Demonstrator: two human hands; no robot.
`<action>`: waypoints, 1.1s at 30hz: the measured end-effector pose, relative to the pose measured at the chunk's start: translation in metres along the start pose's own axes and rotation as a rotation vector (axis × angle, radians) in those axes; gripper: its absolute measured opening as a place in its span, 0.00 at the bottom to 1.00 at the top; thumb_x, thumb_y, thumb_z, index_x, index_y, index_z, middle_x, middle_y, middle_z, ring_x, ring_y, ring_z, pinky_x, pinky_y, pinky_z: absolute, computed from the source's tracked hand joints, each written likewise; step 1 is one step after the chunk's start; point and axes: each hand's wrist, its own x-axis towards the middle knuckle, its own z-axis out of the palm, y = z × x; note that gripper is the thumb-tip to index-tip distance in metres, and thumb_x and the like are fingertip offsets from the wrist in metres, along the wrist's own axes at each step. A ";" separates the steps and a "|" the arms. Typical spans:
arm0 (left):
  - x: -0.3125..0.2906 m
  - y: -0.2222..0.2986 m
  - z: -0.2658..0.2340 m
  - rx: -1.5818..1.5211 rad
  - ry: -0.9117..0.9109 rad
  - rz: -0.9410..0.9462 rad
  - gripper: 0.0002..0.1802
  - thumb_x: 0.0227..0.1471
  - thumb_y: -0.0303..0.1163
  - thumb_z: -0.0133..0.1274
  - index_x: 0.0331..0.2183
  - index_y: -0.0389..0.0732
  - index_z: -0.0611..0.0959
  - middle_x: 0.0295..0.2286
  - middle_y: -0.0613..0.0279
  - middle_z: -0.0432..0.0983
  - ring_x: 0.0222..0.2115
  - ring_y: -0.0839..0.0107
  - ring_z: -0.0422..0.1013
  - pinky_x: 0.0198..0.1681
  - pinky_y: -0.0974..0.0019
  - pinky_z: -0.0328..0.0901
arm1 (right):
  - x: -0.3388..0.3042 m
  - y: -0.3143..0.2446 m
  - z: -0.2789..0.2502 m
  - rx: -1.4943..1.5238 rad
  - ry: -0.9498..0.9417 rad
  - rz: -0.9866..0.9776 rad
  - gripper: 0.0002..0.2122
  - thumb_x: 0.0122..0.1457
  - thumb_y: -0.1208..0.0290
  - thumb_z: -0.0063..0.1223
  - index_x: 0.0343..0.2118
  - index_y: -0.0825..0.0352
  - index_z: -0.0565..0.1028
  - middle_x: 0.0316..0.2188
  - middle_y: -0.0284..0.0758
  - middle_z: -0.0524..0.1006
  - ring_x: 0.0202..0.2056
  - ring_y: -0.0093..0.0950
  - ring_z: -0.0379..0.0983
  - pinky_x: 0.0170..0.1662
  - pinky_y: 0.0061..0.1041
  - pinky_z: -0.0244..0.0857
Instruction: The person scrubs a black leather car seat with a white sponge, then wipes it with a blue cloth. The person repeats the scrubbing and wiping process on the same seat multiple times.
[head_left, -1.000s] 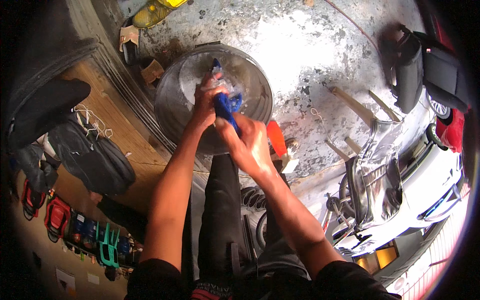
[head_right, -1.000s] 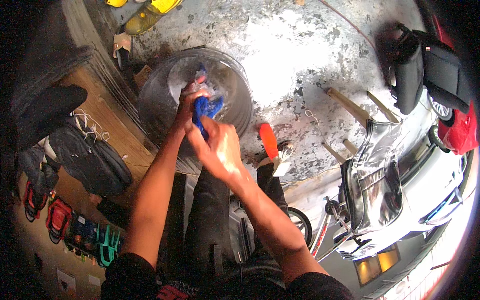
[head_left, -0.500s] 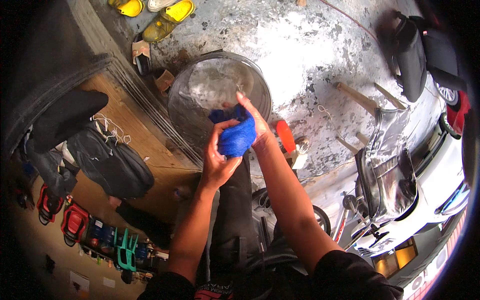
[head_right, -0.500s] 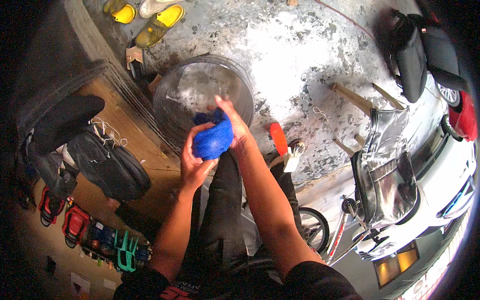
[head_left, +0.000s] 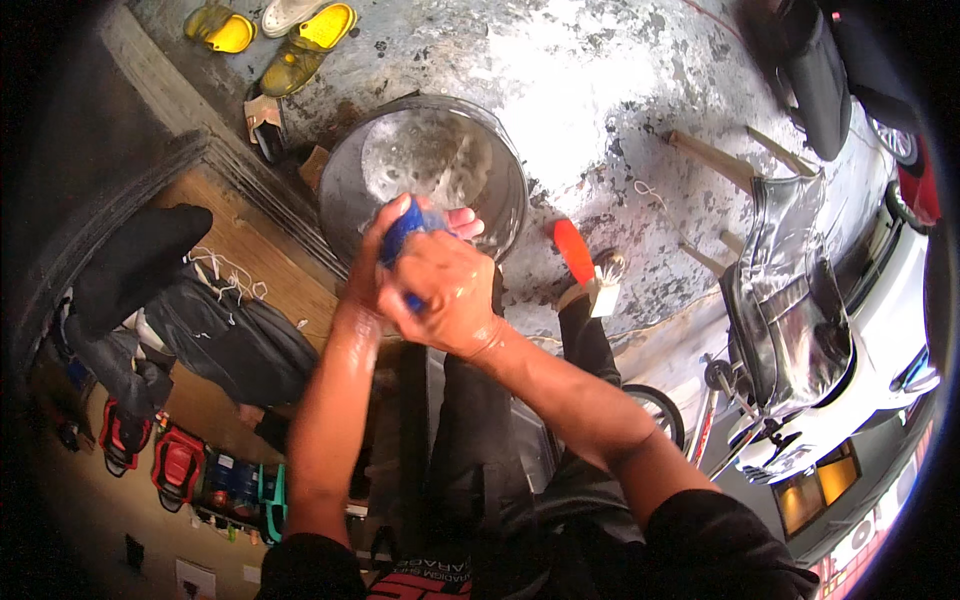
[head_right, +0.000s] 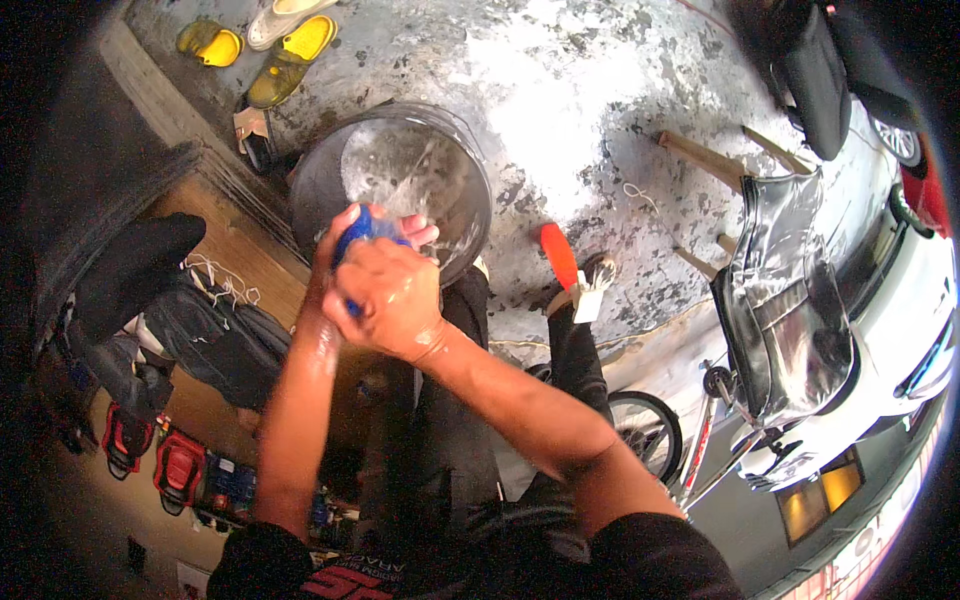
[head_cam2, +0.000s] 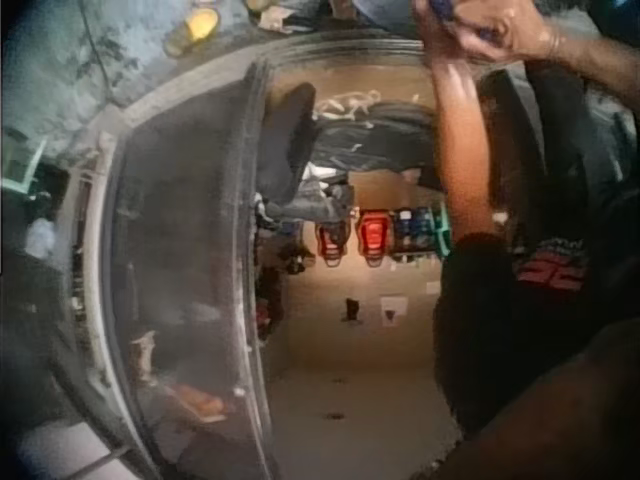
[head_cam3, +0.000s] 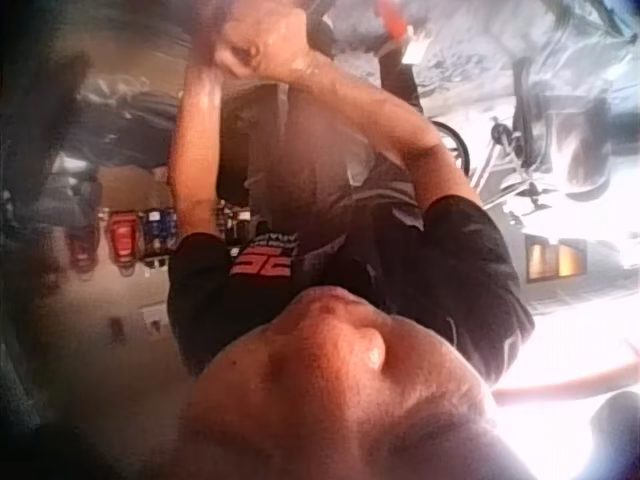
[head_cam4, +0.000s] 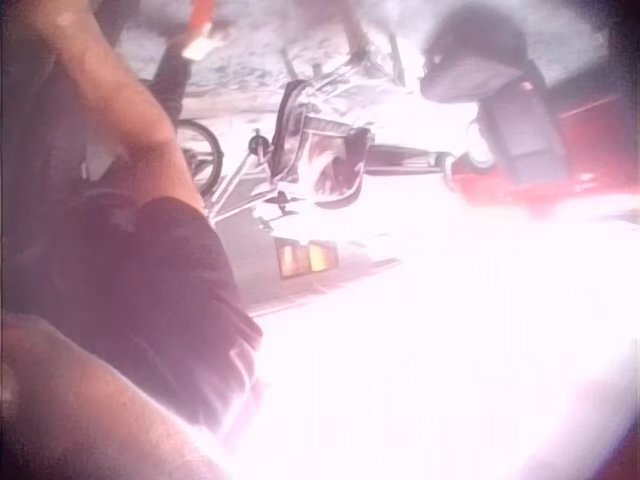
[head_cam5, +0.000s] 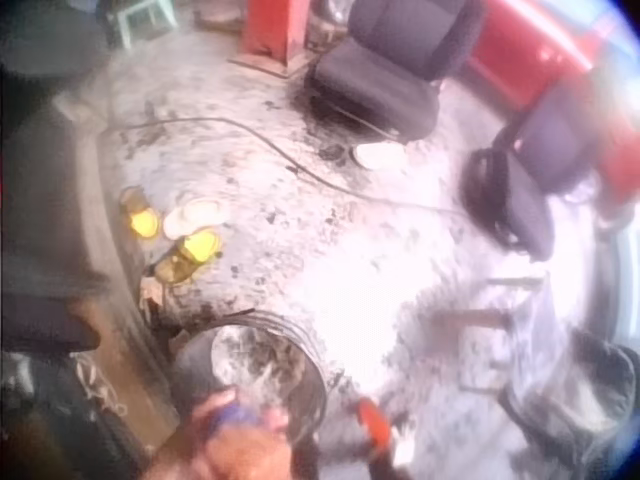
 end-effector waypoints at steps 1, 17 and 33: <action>-0.004 0.009 0.010 0.072 0.014 -0.030 0.22 0.65 0.51 0.50 0.44 0.40 0.81 0.40 0.54 0.80 0.43 0.63 0.77 0.54 0.59 0.70 | 0.001 -0.002 -0.005 -0.049 -0.035 -0.088 0.12 0.44 0.62 0.68 0.22 0.58 0.73 0.25 0.31 0.71 0.28 0.34 0.72 0.31 0.35 0.66; 0.014 0.027 0.052 1.125 -0.042 -0.312 0.18 0.64 0.43 0.60 0.35 0.35 0.82 0.28 0.66 0.78 0.29 0.78 0.72 0.34 0.68 0.71 | -0.007 0.001 -0.025 -0.150 -0.294 -0.738 0.08 0.38 0.61 0.57 0.17 0.56 0.71 0.23 0.25 0.69 0.28 0.25 0.70 0.27 0.26 0.63; 0.008 0.001 0.013 1.231 0.322 -0.248 0.25 0.65 0.43 0.56 0.19 0.40 0.75 0.16 0.68 0.69 0.16 0.75 0.67 0.22 0.65 0.66 | -0.044 0.010 0.016 -0.158 -0.455 -0.816 0.07 0.42 0.61 0.60 0.21 0.58 0.82 0.25 0.28 0.79 0.31 0.30 0.79 0.28 0.35 0.72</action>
